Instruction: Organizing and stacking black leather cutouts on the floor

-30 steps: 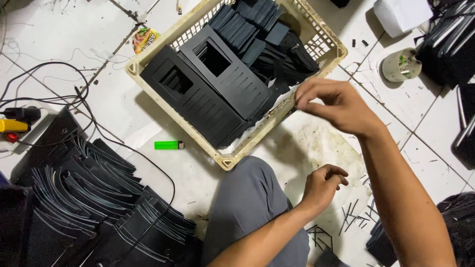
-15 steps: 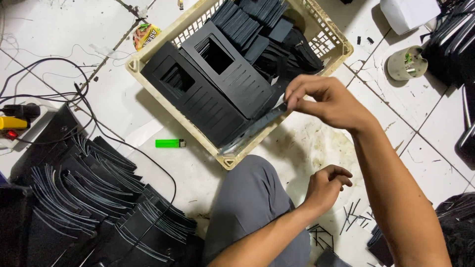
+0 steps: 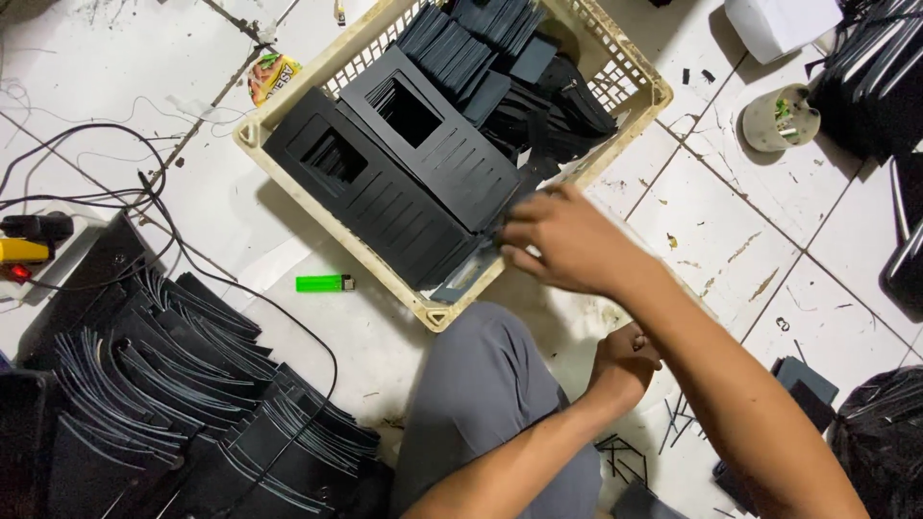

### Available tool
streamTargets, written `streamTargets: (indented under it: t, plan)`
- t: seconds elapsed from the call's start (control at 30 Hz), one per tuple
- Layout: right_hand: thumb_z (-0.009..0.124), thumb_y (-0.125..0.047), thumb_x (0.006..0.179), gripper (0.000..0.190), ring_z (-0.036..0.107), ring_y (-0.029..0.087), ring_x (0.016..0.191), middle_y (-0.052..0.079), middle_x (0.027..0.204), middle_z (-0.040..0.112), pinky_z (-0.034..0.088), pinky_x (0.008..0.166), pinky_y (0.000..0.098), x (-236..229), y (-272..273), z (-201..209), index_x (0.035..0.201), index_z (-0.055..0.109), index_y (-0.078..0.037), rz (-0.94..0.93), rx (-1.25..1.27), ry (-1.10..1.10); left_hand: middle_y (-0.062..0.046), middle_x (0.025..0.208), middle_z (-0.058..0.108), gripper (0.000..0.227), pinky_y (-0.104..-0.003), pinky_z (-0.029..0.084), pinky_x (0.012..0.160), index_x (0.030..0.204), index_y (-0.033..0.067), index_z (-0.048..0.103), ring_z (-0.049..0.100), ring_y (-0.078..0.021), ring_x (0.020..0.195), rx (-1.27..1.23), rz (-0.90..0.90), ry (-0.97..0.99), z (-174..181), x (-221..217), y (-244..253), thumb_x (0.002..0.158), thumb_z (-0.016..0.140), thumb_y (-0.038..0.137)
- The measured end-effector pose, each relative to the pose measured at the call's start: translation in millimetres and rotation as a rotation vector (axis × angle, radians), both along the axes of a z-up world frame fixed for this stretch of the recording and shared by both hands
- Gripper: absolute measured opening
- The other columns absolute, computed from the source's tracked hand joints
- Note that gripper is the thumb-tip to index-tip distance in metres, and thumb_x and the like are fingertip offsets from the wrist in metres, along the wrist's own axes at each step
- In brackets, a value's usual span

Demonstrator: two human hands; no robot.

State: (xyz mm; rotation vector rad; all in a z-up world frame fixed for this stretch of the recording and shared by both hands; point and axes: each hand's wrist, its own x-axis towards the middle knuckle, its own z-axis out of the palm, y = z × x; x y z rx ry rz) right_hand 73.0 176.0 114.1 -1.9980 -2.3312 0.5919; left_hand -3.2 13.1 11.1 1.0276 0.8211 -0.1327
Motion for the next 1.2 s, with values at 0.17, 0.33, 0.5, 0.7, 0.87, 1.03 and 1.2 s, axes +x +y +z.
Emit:
streamTargets:
  t: [0.17, 0.33, 0.5, 0.7, 0.87, 1.03, 1.2]
  plan:
    - [0.042, -0.051, 0.105, 0.041, 0.066, 0.023, 0.097, 0.002, 0.085, 0.066, 0.040, 0.105, 0.0564, -26, -11, -33, 0.087, 0.067, -0.023, 0.028, 0.252, -0.177, -0.003, 0.079, 0.070, 0.017, -0.027, 0.047, 0.072, 0.099, 0.0149, 0.071, 0.064, -0.0163, 0.076, -0.091, 0.086, -0.046, -13, -1, -2, 0.085, 0.063, 0.017]
    - [0.043, -0.064, 0.102, 0.055, 0.062, 0.030, 0.093, 0.009, 0.081, 0.061, 0.035, 0.105, 0.0632, -75, -22, -62, 0.084, 0.064, -0.017, -0.083, 0.504, -0.236, -0.002, 0.083, 0.071, 0.021, -0.020, 0.047, 0.067, 0.104, 0.0165, 0.072, 0.059, -0.0094, 0.069, -0.199, 0.179, -0.121, -18, 6, -10, 0.084, 0.067, 0.019]
    - [0.057, -0.036, 0.102, 0.032, 0.061, 0.033, 0.117, 0.015, 0.109, 0.063, 0.043, 0.108, 0.0518, -108, -53, -3, 0.112, 0.065, -0.007, -0.208, 0.581, -0.049, 0.006, 0.079, 0.074, 0.020, -0.020, 0.049, 0.061, 0.097, 0.0281, 0.076, 0.065, -0.0080, 0.068, 0.035, 0.178, -0.162, -63, 13, -17, 0.082, 0.064, 0.034]
    - [0.066, -0.017, 0.094, 0.022, 0.067, 0.037, 0.101, 0.017, 0.103, 0.067, 0.049, 0.091, 0.0505, -126, -191, 12, 0.111, 0.071, -0.004, -0.633, 0.776, 0.102, -0.003, 0.098, 0.070, 0.038, -0.014, 0.053, 0.073, 0.126, 0.0059, 0.066, 0.062, -0.0059, 0.080, -0.179, 0.223, -0.439, 54, -56, 31, 0.094, 0.055, 0.022]
    - [0.074, -0.014, 0.082, 0.020, 0.067, 0.028, 0.100, 0.009, 0.108, 0.070, 0.048, 0.091, 0.0457, -108, -355, -26, 0.102, 0.074, -0.010, -0.953, 0.637, -0.072, -0.009, 0.082, 0.073, 0.024, -0.025, 0.049, 0.062, 0.101, 0.0046, 0.074, 0.060, -0.0143, 0.067, 0.110, 0.073, -0.214, -52, -12, -1, 0.084, 0.059, 0.013]
    - [0.069, -0.016, 0.094, 0.016, 0.071, 0.039, 0.096, 0.017, 0.097, 0.074, 0.054, 0.087, 0.0489, -62, -494, -47, 0.102, 0.076, -0.005, -1.504, 0.451, -0.078, -0.014, 0.085, 0.075, 0.028, -0.031, 0.050, 0.062, 0.101, 0.0074, 0.077, 0.068, -0.0224, 0.067, 0.387, -0.083, -0.221, -55, -21, -9, 0.080, 0.067, 0.022]
    - [0.070, -0.020, 0.091, 0.027, 0.067, 0.044, 0.105, 0.024, 0.102, 0.072, 0.050, 0.092, 0.0526, -25, -582, -125, 0.110, 0.074, -0.003, -1.967, 0.643, 0.106, -0.007, 0.093, 0.079, 0.028, -0.031, 0.056, 0.074, 0.107, 0.0155, 0.078, 0.076, -0.0206, 0.080, 0.608, -0.348, -0.119, -1, -37, -41, 0.084, 0.069, 0.027]
